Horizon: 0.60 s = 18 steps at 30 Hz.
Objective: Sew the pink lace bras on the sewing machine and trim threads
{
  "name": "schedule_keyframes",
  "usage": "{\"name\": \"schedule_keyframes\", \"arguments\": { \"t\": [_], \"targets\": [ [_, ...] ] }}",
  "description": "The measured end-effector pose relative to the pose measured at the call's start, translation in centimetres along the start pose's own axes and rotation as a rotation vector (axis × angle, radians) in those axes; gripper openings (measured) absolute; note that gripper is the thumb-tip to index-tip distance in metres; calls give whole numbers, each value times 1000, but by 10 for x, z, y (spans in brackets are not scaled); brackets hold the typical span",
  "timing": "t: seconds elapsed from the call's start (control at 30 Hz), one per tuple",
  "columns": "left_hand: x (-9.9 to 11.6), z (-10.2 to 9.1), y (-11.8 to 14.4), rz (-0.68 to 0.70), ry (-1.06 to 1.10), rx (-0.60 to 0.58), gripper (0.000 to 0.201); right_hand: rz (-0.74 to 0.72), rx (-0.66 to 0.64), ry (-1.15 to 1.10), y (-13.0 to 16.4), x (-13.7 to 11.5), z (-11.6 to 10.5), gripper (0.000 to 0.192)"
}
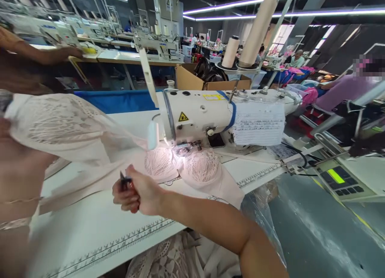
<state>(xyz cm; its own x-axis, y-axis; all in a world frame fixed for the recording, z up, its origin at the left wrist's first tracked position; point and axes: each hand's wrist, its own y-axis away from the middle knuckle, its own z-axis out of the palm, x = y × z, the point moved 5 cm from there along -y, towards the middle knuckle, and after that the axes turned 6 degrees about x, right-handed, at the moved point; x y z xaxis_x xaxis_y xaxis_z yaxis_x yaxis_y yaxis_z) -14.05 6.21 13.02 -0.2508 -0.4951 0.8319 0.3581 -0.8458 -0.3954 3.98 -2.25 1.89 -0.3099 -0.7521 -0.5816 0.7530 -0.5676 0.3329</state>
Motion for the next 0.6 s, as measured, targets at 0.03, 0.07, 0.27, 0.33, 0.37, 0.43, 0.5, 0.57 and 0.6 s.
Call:
{"name": "schedule_keyframes", "arguments": {
  "t": [0.03,0.07,0.27,0.33,0.37,0.43,0.5,0.57,0.6],
  "targets": [
    [-2,0,-2,10,29,-27,52,-27,3,-79,-9,-9,5,63],
    [-3,-3,-5,15,57,-49,51,-66,16,-155,-18,-18,9,59],
    [-9,-21,-11,-27,130,-60,43,-282,123,-418,-48,-49,16,49],
    [-10,-22,-10,-36,138,-42,43,-329,142,-447,-53,-55,15,48],
    [-10,-23,-10,-39,137,-29,43,-352,151,-458,-55,-59,13,47],
    [-12,-24,-10,-45,128,-6,44,-393,178,-467,-59,-66,11,46],
    [-13,-24,-11,-57,119,-4,46,-429,218,-450,-60,-71,8,46],
    [-6,-21,-10,-28,108,-31,46,-451,263,-407,-59,-69,8,45],
    [2,-19,-10,15,97,-45,47,-453,281,-379,-57,-66,8,45]
  ]
}}
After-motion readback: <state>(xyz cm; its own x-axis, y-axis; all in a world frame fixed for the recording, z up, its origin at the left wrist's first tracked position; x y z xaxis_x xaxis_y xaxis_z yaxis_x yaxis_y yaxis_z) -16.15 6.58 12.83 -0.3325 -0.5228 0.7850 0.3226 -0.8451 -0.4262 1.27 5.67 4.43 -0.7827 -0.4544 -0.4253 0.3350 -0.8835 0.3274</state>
